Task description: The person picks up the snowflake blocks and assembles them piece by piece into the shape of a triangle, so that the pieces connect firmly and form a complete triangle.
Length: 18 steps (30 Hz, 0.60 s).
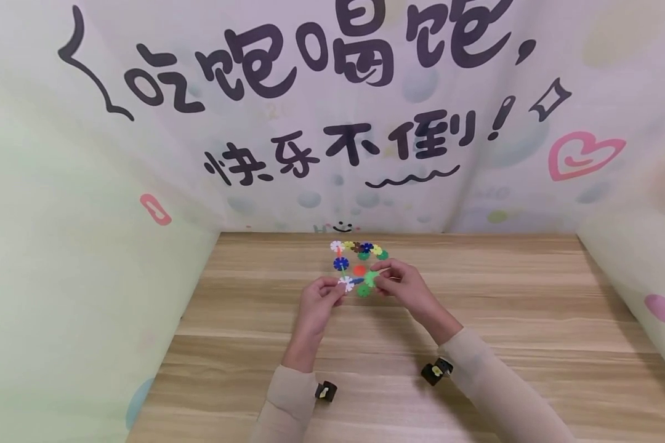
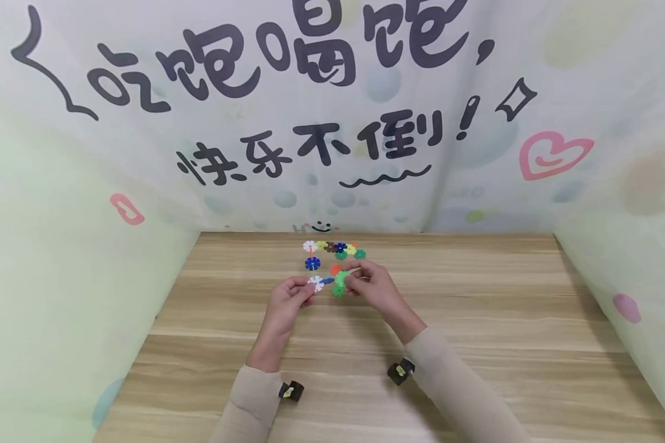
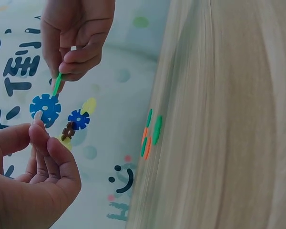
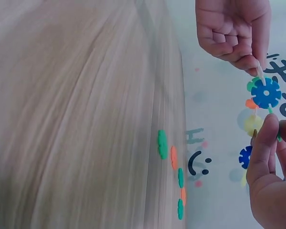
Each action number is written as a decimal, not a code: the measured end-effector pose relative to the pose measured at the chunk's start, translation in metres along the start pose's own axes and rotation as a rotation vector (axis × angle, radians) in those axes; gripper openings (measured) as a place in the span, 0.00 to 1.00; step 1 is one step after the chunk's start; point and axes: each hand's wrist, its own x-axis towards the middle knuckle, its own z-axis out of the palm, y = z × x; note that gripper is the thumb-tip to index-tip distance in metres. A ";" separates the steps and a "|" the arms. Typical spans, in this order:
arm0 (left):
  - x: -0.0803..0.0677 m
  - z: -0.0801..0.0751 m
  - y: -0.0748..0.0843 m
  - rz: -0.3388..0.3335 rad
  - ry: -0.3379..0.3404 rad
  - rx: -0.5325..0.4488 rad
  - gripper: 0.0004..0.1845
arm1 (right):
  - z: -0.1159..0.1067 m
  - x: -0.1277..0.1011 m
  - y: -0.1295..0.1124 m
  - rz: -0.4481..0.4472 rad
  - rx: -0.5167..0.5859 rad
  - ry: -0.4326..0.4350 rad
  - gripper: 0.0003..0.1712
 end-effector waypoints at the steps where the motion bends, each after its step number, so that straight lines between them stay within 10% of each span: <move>1: 0.000 0.000 0.000 0.001 -0.003 0.000 0.09 | 0.001 0.000 -0.001 0.000 0.005 -0.002 0.17; 18: 0.000 -0.001 0.001 -0.021 -0.029 0.037 0.10 | 0.000 0.010 0.016 -0.005 -0.032 0.005 0.13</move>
